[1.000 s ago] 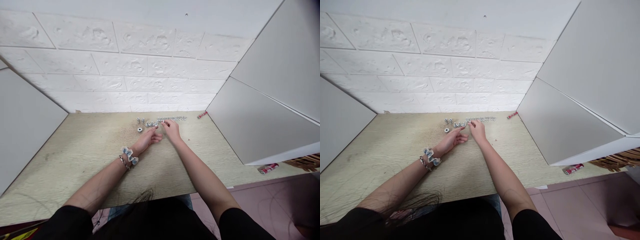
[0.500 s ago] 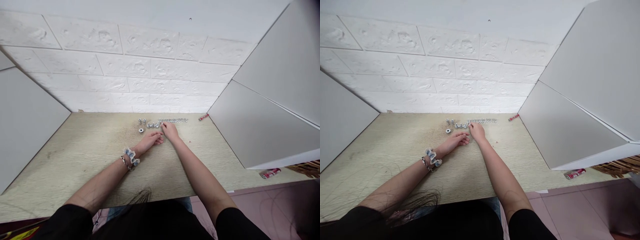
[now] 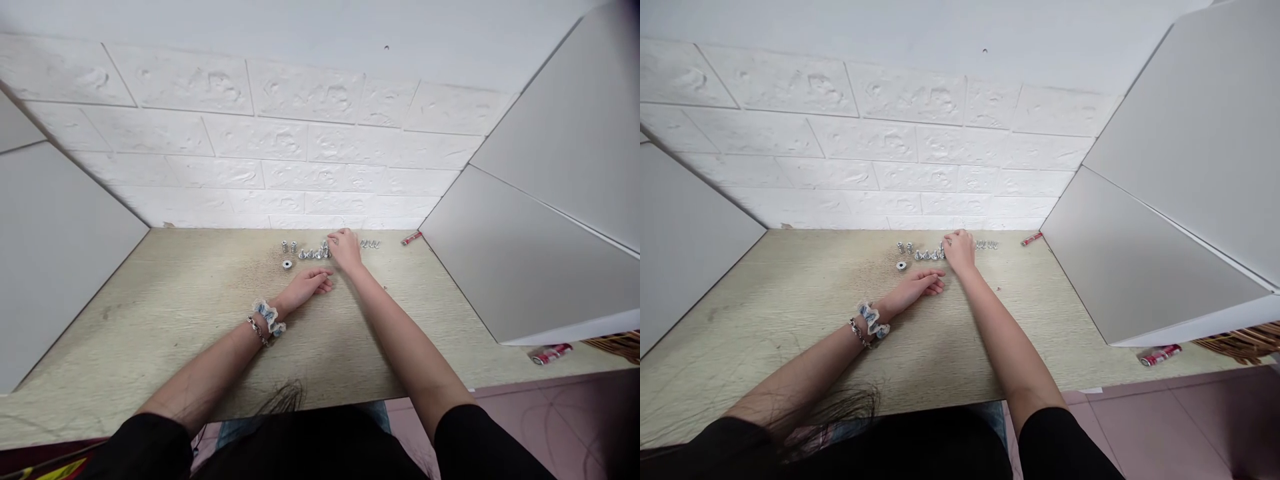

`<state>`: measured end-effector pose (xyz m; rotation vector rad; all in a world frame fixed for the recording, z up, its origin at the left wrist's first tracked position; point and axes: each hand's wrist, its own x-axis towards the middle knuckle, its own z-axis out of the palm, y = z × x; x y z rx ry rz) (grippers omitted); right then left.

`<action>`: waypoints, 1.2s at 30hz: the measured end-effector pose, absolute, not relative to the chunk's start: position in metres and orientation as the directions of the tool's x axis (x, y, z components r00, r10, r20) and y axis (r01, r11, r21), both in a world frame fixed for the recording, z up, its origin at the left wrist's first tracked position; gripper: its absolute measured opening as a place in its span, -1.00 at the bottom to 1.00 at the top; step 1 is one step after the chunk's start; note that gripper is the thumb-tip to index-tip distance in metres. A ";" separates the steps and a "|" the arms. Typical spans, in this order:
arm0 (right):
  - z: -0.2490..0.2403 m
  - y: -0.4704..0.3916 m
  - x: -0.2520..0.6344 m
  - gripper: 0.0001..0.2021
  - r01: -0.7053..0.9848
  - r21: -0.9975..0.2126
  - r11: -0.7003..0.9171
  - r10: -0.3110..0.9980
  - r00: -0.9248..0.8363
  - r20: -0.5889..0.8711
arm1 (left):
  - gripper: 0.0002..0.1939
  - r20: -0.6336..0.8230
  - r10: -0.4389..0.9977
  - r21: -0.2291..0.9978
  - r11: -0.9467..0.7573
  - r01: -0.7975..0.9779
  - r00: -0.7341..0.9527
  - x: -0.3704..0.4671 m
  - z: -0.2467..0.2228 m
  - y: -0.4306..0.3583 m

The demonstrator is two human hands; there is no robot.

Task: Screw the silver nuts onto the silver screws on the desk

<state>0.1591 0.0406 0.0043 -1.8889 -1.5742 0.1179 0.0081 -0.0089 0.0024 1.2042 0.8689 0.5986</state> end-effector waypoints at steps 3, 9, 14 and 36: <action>0.013 0.046 0.152 -0.75 0.894 -0.430 -0.125 0.922 0.265 0.283 | -0.83 -0.245 0.794 0.960 0.279 0.024 0.556 0.008 0.002 -0.008; 0.018 0.052 0.142 -0.77 0.920 -0.361 -0.152 0.938 0.249 0.240 | -0.84 -0.254 0.795 0.951 0.311 -0.010 0.552 0.007 0.000 -0.007; 0.020 0.050 0.142 -0.78 0.925 -0.370 -0.087 0.935 0.204 0.289 | -0.83 -0.218 0.818 0.958 0.283 -0.044 0.532 0.007 0.001 -0.007; 0.057 -0.008 0.112 -0.74 0.888 -0.340 0.309 0.924 -0.196 0.327 | -0.81 0.130 0.889 0.913 -0.280 0.297 0.439 0.005 -0.007 -0.006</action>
